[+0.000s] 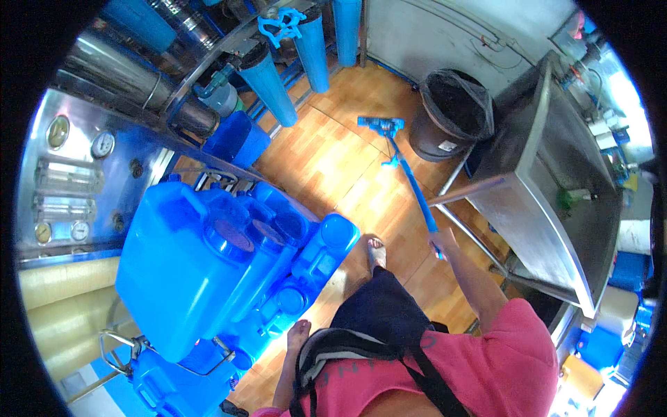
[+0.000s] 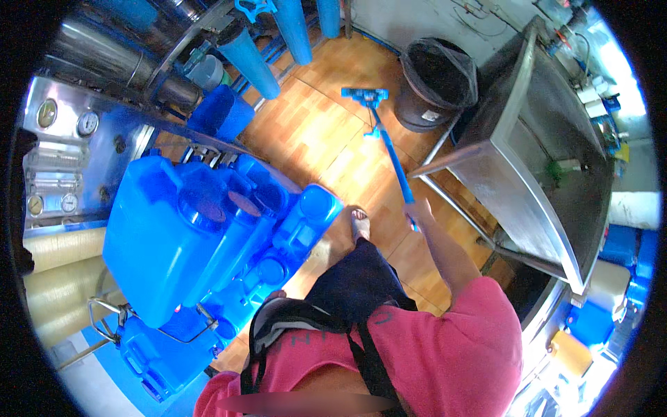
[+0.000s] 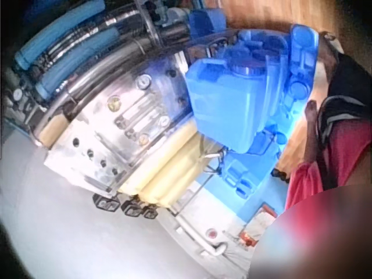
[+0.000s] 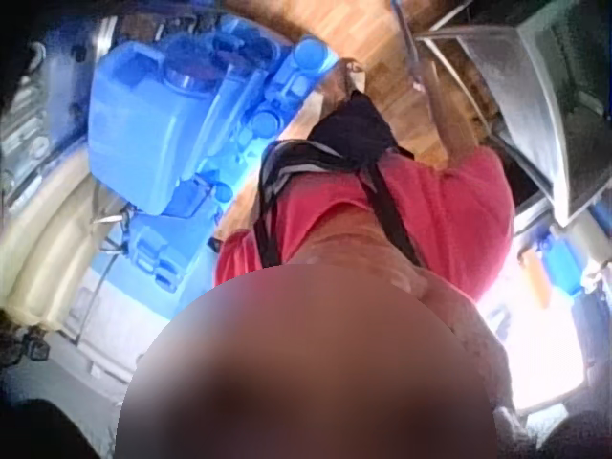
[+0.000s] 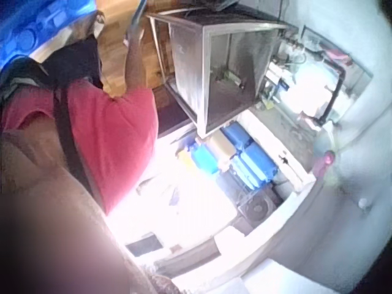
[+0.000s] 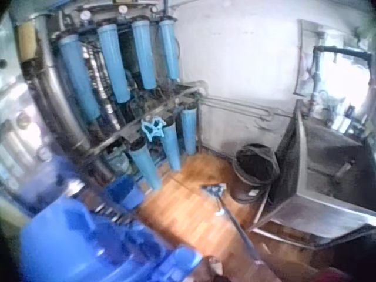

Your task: The person scrubs a stainless steel sink with a sponge and rinses it with water. Then the person mops the tiled floor using a blue mop.

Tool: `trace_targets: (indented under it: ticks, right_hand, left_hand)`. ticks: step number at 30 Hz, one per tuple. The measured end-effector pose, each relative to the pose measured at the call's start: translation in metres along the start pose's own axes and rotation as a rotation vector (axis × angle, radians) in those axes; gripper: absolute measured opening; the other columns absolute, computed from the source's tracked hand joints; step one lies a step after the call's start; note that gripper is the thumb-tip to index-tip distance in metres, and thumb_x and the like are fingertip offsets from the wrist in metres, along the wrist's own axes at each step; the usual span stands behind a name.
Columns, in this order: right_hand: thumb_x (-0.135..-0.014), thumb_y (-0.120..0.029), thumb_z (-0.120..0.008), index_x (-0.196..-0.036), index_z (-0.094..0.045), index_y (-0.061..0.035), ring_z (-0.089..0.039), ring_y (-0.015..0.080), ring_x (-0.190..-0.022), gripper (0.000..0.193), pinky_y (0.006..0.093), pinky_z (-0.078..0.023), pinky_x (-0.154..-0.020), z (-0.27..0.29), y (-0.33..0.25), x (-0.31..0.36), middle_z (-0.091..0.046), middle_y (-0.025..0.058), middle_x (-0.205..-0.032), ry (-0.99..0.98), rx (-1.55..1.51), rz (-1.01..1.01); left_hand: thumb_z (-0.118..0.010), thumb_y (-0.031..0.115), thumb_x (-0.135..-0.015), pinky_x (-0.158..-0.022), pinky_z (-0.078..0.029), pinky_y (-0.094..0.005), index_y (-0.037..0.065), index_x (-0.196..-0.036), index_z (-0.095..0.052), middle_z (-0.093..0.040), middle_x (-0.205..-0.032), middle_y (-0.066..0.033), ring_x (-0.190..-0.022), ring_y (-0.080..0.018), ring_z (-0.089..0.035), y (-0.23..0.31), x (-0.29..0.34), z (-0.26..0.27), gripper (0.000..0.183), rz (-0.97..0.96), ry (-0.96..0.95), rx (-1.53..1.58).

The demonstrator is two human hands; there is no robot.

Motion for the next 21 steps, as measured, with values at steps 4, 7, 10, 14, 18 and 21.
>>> trace_targets:
  ticks: [4, 7, 10, 14, 18, 21]
  right_hand:
    - [-0.067, -0.008, -0.062, -0.052, -0.047, -0.0057, -0.048, 0.0183, -0.034, 0.022, 0.0318, -0.035, -0.032, -0.025, -0.122, -0.158, -0.047, 0.0073, -0.044, 0.032, -0.163, 0.054]
    - [-0.078, -0.016, -0.06, -0.059, -0.051, -0.0046, -0.048, 0.0198, -0.036, 0.023, 0.0344, -0.036, -0.032, -0.036, -0.2, -0.248, -0.047, 0.0084, -0.046, 0.09, -0.201, 0.064]
    - [-0.084, -0.022, -0.055, -0.069, -0.055, -0.0039, -0.049, 0.0207, -0.038, 0.024, 0.0358, -0.036, -0.033, -0.049, -0.239, -0.296, -0.047, 0.0096, -0.048, 0.104, -0.194, 0.091]
    - [-0.086, -0.021, -0.048, -0.08, -0.059, -0.0047, -0.058, 0.0251, -0.049, 0.02, 0.041, -0.044, -0.04, -0.059, -0.195, -0.286, -0.056, 0.0123, -0.058, 0.163, -0.061, 0.049]
    - [-0.084, -0.025, -0.046, -0.092, -0.062, -0.0056, -0.063, 0.0282, -0.057, 0.026, 0.0419, -0.049, -0.048, -0.055, -0.088, -0.192, -0.063, 0.0171, -0.068, 0.185, 0.229, 0.191]
    - [-0.089, -0.029, -0.046, -0.09, -0.059, -0.0061, -0.061, 0.0259, -0.05, 0.026, 0.0394, -0.046, -0.043, -0.051, 0.029, -0.088, -0.059, 0.0145, -0.061, 0.139, 0.19, 0.136]
  left_hand:
    - [-0.058, 0.045, -0.081, -0.085, -0.049, -0.0385, 0.007, -0.104, -0.065, -0.067, -0.097, -0.0174, -0.095, -0.0297, -0.064, -0.078, 0.001, 0.0, 0.045, 0.204, 0.085, -0.133]
    - [-0.061, 0.047, -0.08, -0.085, -0.049, -0.0383, 0.008, -0.106, -0.064, -0.067, -0.098, -0.0149, -0.096, -0.0291, -0.064, -0.108, 0.012, -0.021, 0.048, 0.322, -0.025, -0.22]
    - [-0.065, 0.044, -0.08, -0.08, -0.051, -0.0362, 0.01, -0.107, -0.063, -0.068, -0.094, -0.0122, -0.089, -0.0254, -0.065, -0.1, 0.028, -0.037, 0.043, 0.328, -0.003, -0.068]
    - [-0.066, 0.042, -0.081, -0.078, -0.051, -0.0359, 0.009, -0.108, -0.062, -0.068, -0.091, -0.0113, -0.087, -0.0246, -0.065, -0.056, 0.028, -0.055, 0.043, 0.169, -0.076, -0.138]
    - [-0.066, 0.04, -0.081, -0.077, -0.051, -0.0355, 0.009, -0.109, -0.061, -0.067, -0.088, -0.0105, -0.084, -0.0238, -0.065, -0.009, -0.002, -0.046, 0.042, -0.046, -0.074, -0.225]
    - [-0.065, 0.035, -0.082, -0.074, -0.05, -0.0343, 0.007, -0.112, -0.059, -0.065, -0.083, -0.0091, -0.081, -0.0221, -0.064, 0.002, -0.016, -0.03, 0.041, -0.061, -0.12, -0.052]
Point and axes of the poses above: each hand's wrist, its own x-axis away from the middle knuckle, its own z-axis out of the back of the hand, y = z × x, the point moved 9 cm from there along -x, towards the middle knuckle
